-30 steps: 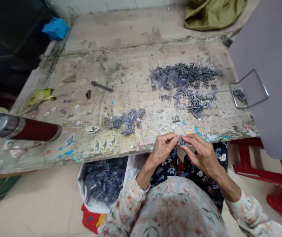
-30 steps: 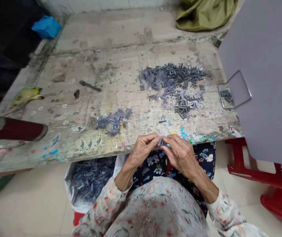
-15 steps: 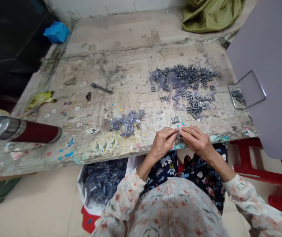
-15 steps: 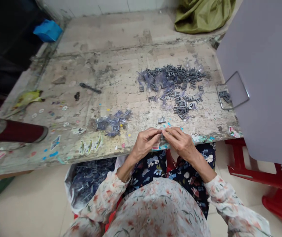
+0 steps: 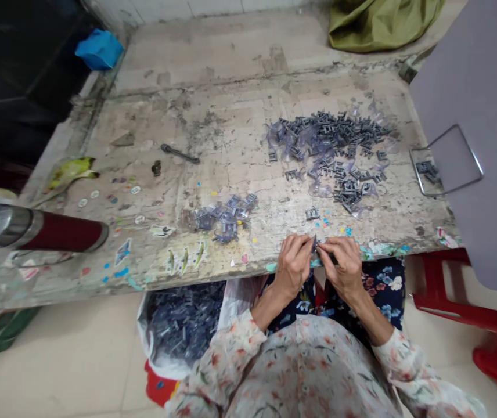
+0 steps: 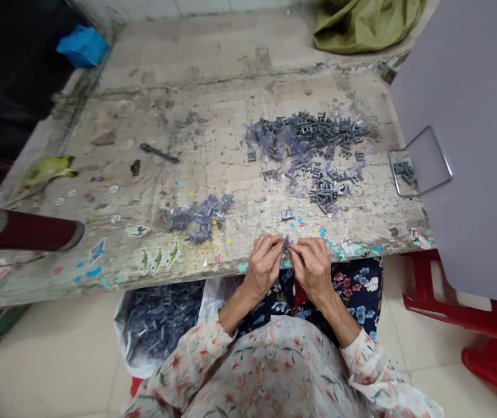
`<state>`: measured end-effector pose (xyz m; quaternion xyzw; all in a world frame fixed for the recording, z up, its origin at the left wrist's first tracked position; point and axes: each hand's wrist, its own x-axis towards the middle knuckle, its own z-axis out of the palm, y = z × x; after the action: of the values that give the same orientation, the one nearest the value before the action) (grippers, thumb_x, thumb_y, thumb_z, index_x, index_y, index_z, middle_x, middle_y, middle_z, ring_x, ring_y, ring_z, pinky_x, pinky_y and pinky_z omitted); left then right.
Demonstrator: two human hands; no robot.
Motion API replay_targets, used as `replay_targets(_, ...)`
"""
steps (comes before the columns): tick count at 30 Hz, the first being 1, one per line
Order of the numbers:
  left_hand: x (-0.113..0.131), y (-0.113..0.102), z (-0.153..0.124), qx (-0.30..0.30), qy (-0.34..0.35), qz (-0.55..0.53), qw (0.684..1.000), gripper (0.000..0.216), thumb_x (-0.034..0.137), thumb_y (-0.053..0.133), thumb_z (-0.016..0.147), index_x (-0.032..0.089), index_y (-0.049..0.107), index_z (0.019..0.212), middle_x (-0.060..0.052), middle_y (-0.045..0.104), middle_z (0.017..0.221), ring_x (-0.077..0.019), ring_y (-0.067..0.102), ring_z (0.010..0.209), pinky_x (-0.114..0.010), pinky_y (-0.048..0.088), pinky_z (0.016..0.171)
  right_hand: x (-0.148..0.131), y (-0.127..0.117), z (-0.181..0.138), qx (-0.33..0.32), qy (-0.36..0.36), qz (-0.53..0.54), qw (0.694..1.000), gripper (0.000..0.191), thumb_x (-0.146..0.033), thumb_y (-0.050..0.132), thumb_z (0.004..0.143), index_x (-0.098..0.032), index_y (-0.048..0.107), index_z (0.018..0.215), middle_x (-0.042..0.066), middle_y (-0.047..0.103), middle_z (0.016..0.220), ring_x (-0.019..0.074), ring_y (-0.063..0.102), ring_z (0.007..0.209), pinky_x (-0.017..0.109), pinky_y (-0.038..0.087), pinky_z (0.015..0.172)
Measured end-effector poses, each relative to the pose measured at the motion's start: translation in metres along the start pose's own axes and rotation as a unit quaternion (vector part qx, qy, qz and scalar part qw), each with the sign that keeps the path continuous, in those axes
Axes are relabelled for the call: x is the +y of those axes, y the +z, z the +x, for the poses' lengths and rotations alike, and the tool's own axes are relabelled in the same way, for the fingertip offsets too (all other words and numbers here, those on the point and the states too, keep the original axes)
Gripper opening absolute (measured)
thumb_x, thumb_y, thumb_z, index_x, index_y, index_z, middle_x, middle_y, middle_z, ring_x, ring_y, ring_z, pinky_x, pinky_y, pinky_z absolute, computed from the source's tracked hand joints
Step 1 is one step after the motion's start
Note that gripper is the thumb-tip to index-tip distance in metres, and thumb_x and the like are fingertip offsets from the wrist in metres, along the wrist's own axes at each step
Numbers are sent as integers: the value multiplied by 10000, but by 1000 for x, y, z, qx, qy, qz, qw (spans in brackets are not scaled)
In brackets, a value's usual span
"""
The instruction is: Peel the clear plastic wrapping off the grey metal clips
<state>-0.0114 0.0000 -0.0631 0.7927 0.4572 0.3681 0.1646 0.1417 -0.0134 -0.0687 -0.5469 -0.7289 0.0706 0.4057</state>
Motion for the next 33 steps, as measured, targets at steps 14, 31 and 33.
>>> replay_targets(14,-10,-6,-2,-1,15,-9,1000,272,117,412,955,142,616,1133,-108,627,949,-205,571,891,-346,523,776,16,-26,22,-56,16,43,997,74,-206,581,917,-206,652,934,60,659,910,199,589,905,355,485,821)
replay_targets(31,-4,-45,23,103,-95,-75,987,246,158,475,929,151,687,1054,-94,670,999,-182,651,946,-308,525,844,29,-34,56,1,171,92,981,207,-353,540,922,-187,663,935,57,667,864,188,596,784,332,487,719)
replay_targets(33,0,-30,26,69,-100,-103,987,244,145,469,928,137,686,1038,-101,669,986,-180,654,931,-298,527,828,22,-34,46,-8,224,166,960,220,-381,572,904,-185,670,925,34,671,823,165,605,731,294,494,667)
